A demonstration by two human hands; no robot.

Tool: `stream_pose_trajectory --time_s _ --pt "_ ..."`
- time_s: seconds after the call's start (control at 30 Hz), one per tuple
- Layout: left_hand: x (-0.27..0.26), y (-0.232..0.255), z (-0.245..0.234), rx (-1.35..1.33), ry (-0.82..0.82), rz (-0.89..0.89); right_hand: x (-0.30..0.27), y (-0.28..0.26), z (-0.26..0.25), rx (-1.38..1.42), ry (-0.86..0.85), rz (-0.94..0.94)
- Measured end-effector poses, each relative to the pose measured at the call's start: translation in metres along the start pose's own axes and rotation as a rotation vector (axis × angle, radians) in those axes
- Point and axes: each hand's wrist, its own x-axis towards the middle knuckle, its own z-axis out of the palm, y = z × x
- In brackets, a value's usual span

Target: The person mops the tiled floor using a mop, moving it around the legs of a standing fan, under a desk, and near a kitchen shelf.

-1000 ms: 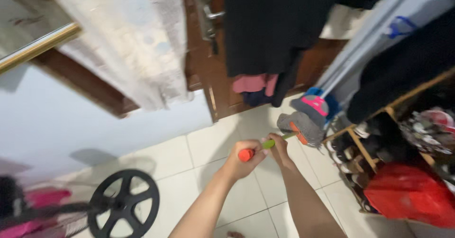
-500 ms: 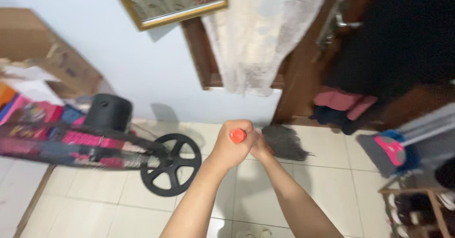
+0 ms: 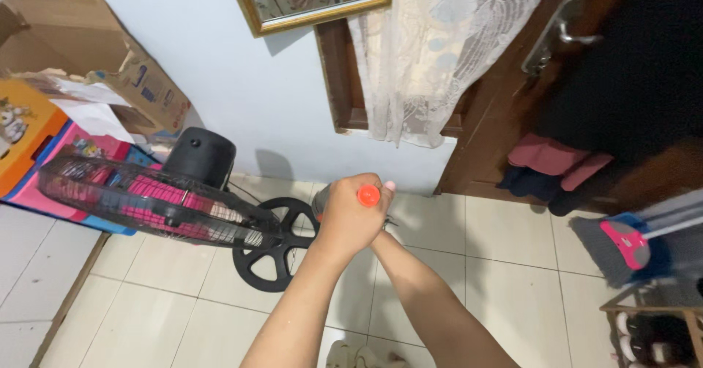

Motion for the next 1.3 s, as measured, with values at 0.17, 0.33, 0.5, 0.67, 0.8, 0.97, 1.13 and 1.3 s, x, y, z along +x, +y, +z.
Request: stream_pose_trajectory --time_s 0.17,0.33,0.5,0.67,0.8,0.97,1.13,1.3 --pt "0.007 0.025 0.029 -0.138 -0.096 -0.034 -0.057 -0.043 -0.021 -1.106 0.299 -0.099" --pt "0.001 0.053 0.093 -0.251 -0.267 0.028 -0.134 -0.118 0.01 -1.081 0.498 -0.131" --pt "-0.022 0.078 0.169 -0.483 -0.514 0.143 -0.23 -0.188 0.006 -1.565 0.844 -0.301" --pt "-0.065 0.076 0.269 -0.435 -0.706 0.171 -0.376 -0.235 -0.078 -1.73 1.273 -0.15" --pt "-0.105 0.063 0.331 -0.655 -0.826 0.264 -0.469 -0.271 -0.13 -1.654 1.373 -0.151" --pt "-0.113 0.082 0.351 -0.652 -0.868 0.275 -0.507 -0.274 -0.125 -1.537 1.283 -0.342" --pt "-0.1 0.129 0.339 -0.623 -0.988 0.355 -0.469 -0.26 -0.051 -1.347 1.281 -0.498" --pt "-0.087 0.153 0.335 -0.682 -1.181 0.296 -0.437 -0.244 0.042 -1.6 1.294 -0.753"
